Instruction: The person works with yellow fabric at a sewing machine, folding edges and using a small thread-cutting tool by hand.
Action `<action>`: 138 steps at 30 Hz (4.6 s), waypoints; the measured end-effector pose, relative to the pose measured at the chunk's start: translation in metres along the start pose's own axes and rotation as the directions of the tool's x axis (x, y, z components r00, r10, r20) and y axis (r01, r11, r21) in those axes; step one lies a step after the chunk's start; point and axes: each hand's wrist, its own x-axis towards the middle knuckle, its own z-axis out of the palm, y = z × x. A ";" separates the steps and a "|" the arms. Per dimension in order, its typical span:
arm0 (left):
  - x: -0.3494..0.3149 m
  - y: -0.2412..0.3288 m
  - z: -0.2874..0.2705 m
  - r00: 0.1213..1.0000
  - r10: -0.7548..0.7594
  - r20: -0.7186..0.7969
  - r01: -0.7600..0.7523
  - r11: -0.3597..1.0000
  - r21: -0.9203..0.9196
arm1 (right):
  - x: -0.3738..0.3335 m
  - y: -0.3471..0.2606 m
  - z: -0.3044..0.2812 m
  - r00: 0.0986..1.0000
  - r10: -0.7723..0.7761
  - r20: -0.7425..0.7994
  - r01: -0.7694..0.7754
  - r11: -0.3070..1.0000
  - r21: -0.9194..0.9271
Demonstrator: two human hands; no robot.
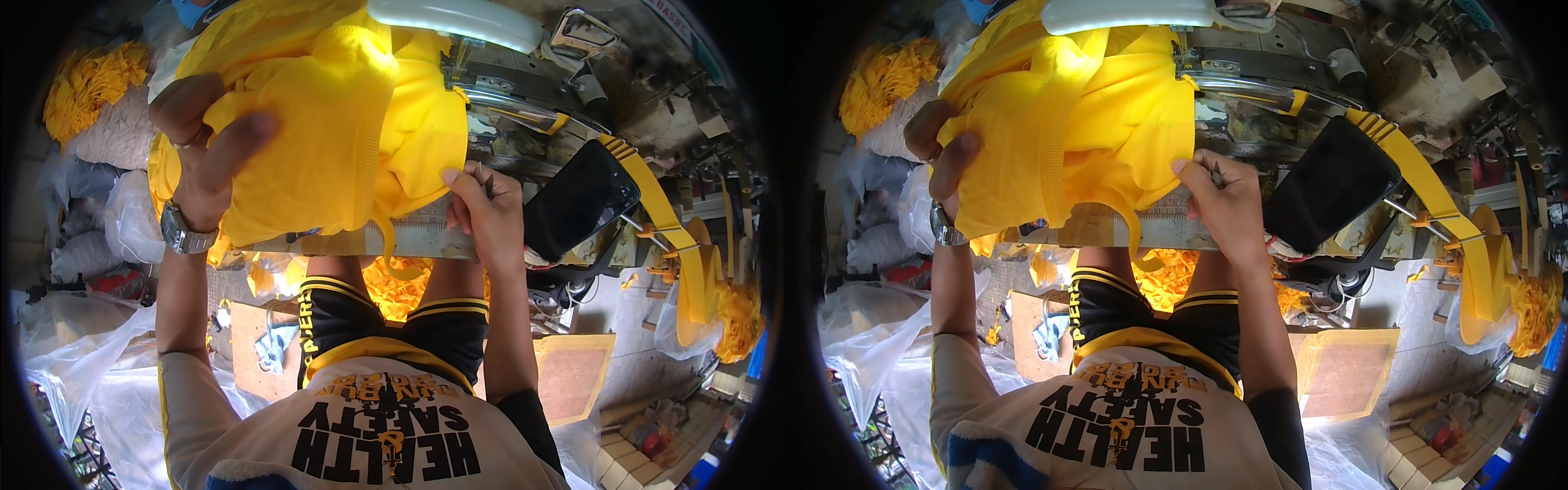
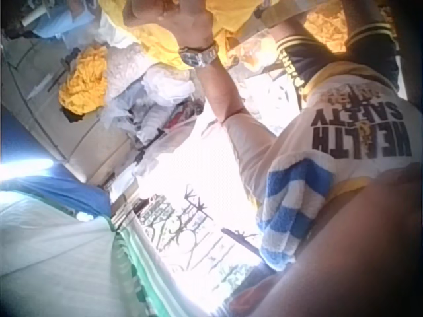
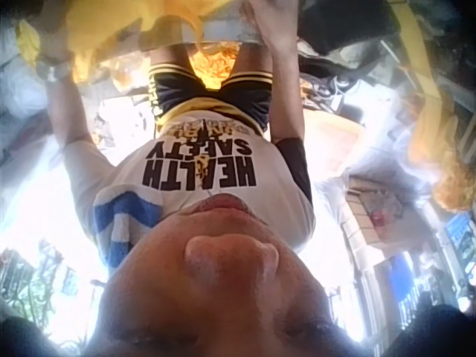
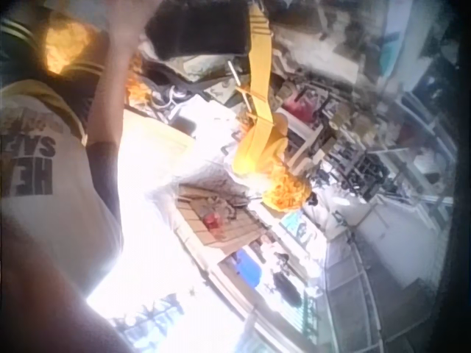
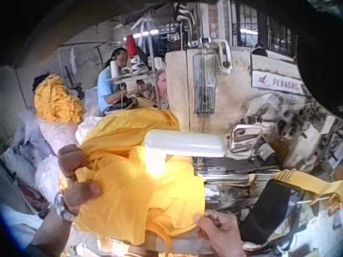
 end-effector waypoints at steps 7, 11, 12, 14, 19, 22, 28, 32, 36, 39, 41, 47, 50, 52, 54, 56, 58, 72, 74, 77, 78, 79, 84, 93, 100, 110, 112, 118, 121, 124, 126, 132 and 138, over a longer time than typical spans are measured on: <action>0.023 0.017 -0.010 0.996 -0.069 -0.060 0.074 0.994 0.075 | 0.003 -0.001 0.007 0.999 0.040 -0.026 -0.036 0.989 0.144; -0.023 0.029 0.015 0.979 -0.189 0.070 0.187 0.982 0.037 | 0.004 -0.002 0.009 1.000 0.012 -0.025 -0.008 0.987 0.162; -0.037 0.034 0.017 0.956 -0.199 0.216 0.181 0.978 0.098 | 0.002 -0.002 0.011 1.000 0.008 -0.024 -0.004 0.985 0.171; -0.040 0.056 0.015 0.853 -0.316 0.416 0.286 0.949 0.133 | -0.004 0.001 0.016 0.992 -0.082 -0.092 0.079 0.996 -0.035; 0.008 0.103 -0.006 0.860 -0.440 0.257 0.459 0.889 -0.012 | -0.019 -0.003 0.016 0.993 -0.055 -0.100 0.066 0.992 0.110; 0.051 0.116 0.020 0.914 -0.389 0.118 0.396 0.785 -0.477 | -0.014 0.001 0.006 1.000 -0.004 0.006 0.001 0.914 0.405; 0.045 0.077 0.076 0.856 -0.432 0.286 0.518 0.723 -0.458 | -0.010 -0.003 0.017 0.974 -0.198 -0.114 0.201 0.979 0.023; 0.046 0.120 0.052 0.940 -0.190 0.285 0.296 0.870 -0.395 | -0.025 -0.005 0.022 0.972 -0.170 -0.164 0.172 0.985 0.000; 0.040 0.142 0.073 0.936 -0.266 0.231 0.331 0.889 -0.316 | -0.033 -0.011 0.027 0.978 -0.146 -0.150 0.164 0.979 0.121; 0.049 0.124 0.072 0.924 -0.321 0.206 0.373 0.872 -0.317 | -0.026 -0.013 0.024 0.979 -0.149 -0.140 0.164 0.982 0.098; 0.050 0.123 0.074 0.937 -0.297 0.185 0.339 0.902 -0.269 | -0.019 -0.014 0.022 0.974 -0.179 -0.140 0.192 0.978 0.081; 0.069 0.110 0.071 0.915 -0.310 0.260 0.362 0.914 -0.184 | 0.002 -0.018 0.021 0.927 -0.320 -0.195 0.286 0.940 -0.185; 0.081 0.100 0.073 0.886 -0.344 0.310 0.407 0.898 -0.166 | 0.013 -0.011 0.015 0.858 -0.491 -0.148 0.382 0.805 -0.455; 0.085 0.093 0.075 0.879 -0.352 0.321 0.418 0.893 -0.165 | 0.016 -0.015 0.015 0.818 -0.572 -0.061 0.448 0.700 -0.557; 0.088 0.088 0.079 0.884 -0.346 0.315 0.411 0.896 -0.168 | 0.016 -0.015 0.014 0.811 -0.585 -0.015 0.450 0.639 -0.624; 0.088 0.082 0.087 0.901 -0.327 0.286 0.389 0.900 -0.197 | 0.014 -0.016 0.014 0.821 -0.570 0.026 0.434 0.595 -0.677; 0.088 0.075 0.093 0.905 -0.316 0.284 0.381 0.900 -0.213 | 0.011 -0.022 0.017 0.847 -0.527 0.066 0.409 0.567 -0.715; 0.074 0.049 0.114 0.792 -0.484 0.373 0.610 0.663 -0.434 | 0.003 -0.026 0.040 0.954 -0.239 0.183 0.300 0.702 -0.646; 0.062 0.050 0.117 0.739 -0.543 0.399 0.667 0.502 -0.551 | -0.001 -0.035 0.033 0.953 -0.190 0.236 0.301 0.683 -0.665; 0.051 0.057 0.121 0.745 -0.608 0.273 0.634 0.521 -0.571 | -0.019 -0.049 0.017 0.972 -0.036 0.234 0.199 0.658 -0.726; 0.049 0.061 0.120 0.723 -0.639 0.263 0.655 0.512 -0.556 | -0.027 -0.054 0.009 0.962 -0.002 0.273 0.219 0.603 -0.767; 0.048 0.068 0.115 0.699 -0.669 0.253 0.676 0.502 -0.540 | -0.035 -0.060 0.000 0.951 0.035 0.308 0.240 0.546 -0.803; 0.041 0.103 0.095 0.584 -0.787 0.197 0.695 0.359 -0.623 | -0.064 -0.073 -0.018 0.903 -0.044 0.428 0.395 0.481 -0.783; 0.061 0.136 -0.001 0.468 -0.702 0.536 0.762 0.014 -0.647 | 0.023 -0.074 0.031 0.742 -0.554 0.378 0.396 -0.093 -0.914; 0.075 0.196 -0.023 0.572 -0.495 0.654 0.637 -0.234 -0.735 | 0.037 -0.057 0.046 0.804 -0.438 0.402 0.401 -0.100 -0.910; 0.014 -0.086 -0.035 0.298 -0.954 0.029 0.285 0.059 -0.957 | -0.074 -0.004 -0.030 0.905 -0.268 0.332 0.353 0.906 -0.233; -0.080 -0.097 -0.037 0.068 -0.989 -0.131 0.591 0.146 -0.794 | -0.075 -0.038 0.001 0.940 -0.143 0.311 0.236 0.928 -0.287; -0.181 0.068 -0.066 -0.122 -0.874 -0.470 0.828 0.172 -0.534 | -0.097 -0.002 0.004 0.940 0.036 0.339 0.118 0.899 -0.421; -0.183 0.182 -0.082 -0.165 -0.934 -0.316 0.907 -0.018 -0.422 | -0.086 0.000 0.046 0.898 0.108 0.426 0.092 0.902 -0.421; -0.173 0.241 -0.066 -0.277 -0.939 -0.204 0.940 -0.221 -0.260 | -0.064 -0.005 0.108 0.829 0.016 0.558 0.223 0.907 -0.356; -0.163 0.251 -0.051 -0.455 -0.890 -0.016 0.719 -0.357 -0.596 | -0.037 0.000 0.150 0.778 -0.131 0.614 0.483 0.749 -0.453; -0.201 0.261 -0.065 -0.457 -0.710 0.536 0.384 -0.701 -0.601 | 0.019 0.041 0.222 0.800 -0.317 0.509 0.597 0.508 -0.621; -0.249 0.253 -0.123 -0.570 -0.776 0.269 0.551 -0.604 -0.575 | -0.008 -0.024 0.136 0.847 -0.014 0.531 -0.076 0.986 0.147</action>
